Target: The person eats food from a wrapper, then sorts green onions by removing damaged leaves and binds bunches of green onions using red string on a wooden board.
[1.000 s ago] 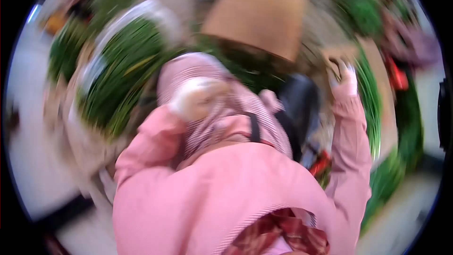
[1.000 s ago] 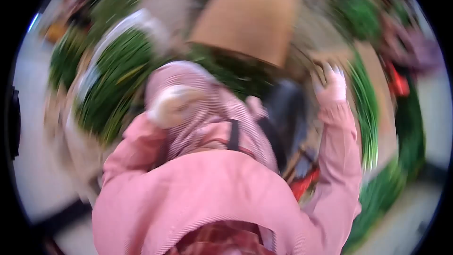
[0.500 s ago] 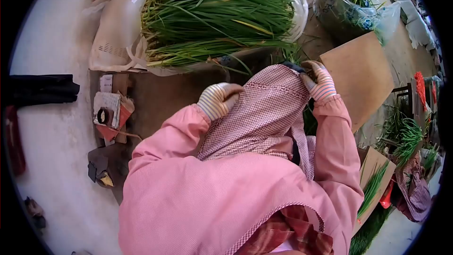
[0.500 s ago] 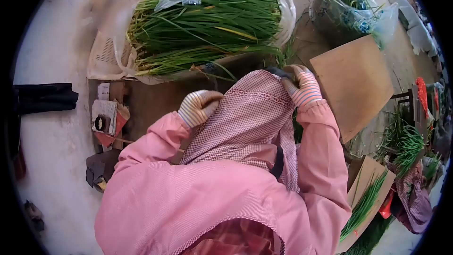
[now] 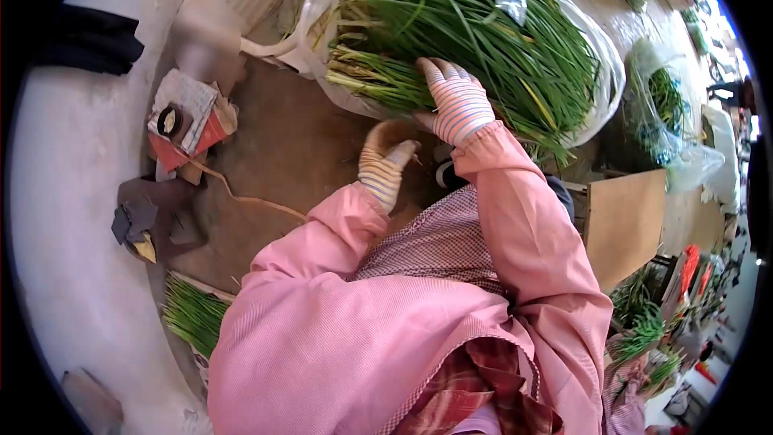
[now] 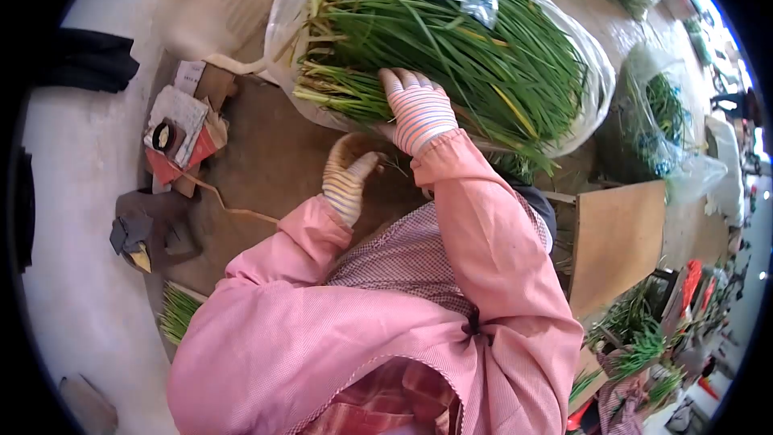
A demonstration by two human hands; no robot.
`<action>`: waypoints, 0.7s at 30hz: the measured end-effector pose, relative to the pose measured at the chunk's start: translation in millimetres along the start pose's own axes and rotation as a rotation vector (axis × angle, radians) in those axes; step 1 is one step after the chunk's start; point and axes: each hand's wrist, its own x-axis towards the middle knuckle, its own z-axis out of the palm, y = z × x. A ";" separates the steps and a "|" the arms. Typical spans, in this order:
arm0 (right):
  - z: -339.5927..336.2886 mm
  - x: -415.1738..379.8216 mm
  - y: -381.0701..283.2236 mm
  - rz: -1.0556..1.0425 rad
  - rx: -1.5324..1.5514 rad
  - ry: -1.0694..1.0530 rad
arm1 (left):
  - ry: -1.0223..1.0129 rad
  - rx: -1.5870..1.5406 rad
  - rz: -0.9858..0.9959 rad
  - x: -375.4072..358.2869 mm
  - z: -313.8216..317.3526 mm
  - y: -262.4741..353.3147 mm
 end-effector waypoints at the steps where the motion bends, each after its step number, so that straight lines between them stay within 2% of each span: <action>1: 8.1 3.5 -2.5 0.088 -0.062 -0.083 | 0.100 -0.003 -0.025 4.3 -10.1 2.0; 2: 16.8 5.1 -4.4 0.176 -0.127 -0.164 | 0.199 -0.006 -0.052 8.3 -15.2 8.4; 3: 34.0 0.8 -1.1 0.166 -0.212 -0.083 | 0.346 -0.098 -0.158 13.1 -17.1 14.4; 4: 33.4 4.7 -4.8 0.160 -0.219 -0.098 | 0.291 -0.170 -0.162 19.7 -18.9 22.3; 6: 30.3 11.3 -15.1 0.397 -0.244 -0.352 | 0.336 -0.248 -0.193 39.1 -20.2 21.0; 7: 34.2 10.3 -12.2 0.369 -0.255 -0.354 | 0.343 -0.258 -0.199 46.7 -21.7 19.7; 9: 35.9 8.7 -7.3 0.336 -0.273 -0.382 | 0.083 -0.551 -0.074 60.5 -21.7 17.1; 10: 35.6 6.4 -6.7 0.304 -0.278 -0.410 | 0.090 -0.565 -0.074 60.0 -28.7 12.4; 12: 34.5 8.2 -6.1 0.295 -0.269 -0.402 | 0.001 -0.660 -0.227 58.9 -49.7 2.2; 14: 35.6 7.9 -9.3 0.345 -0.203 -0.309 | 0.034 -0.638 -0.193 52.6 -53.5 0.9; 16: 40.6 14.4 -0.2 0.385 -0.185 -0.347 | -0.034 -0.549 -0.181 48.9 -55.4 6.7; 17: 52.2 18.4 18.3 0.357 -0.069 -0.405 | -0.077 -0.510 -0.125 41.3 -47.5 19.7; 19: 42.5 24.0 29.9 0.301 0.097 -0.515 | -0.072 -0.440 -0.100 31.3 -45.1 34.2; 20: 42.4 22.9 38.9 0.288 0.090 -0.505 | -0.061 -0.359 -0.080 26.7 -47.8 39.8; 21: 47.3 18.4 52.8 0.266 0.248 -0.471 | 0.263 -0.297 -0.093 19.1 -55.2 27.9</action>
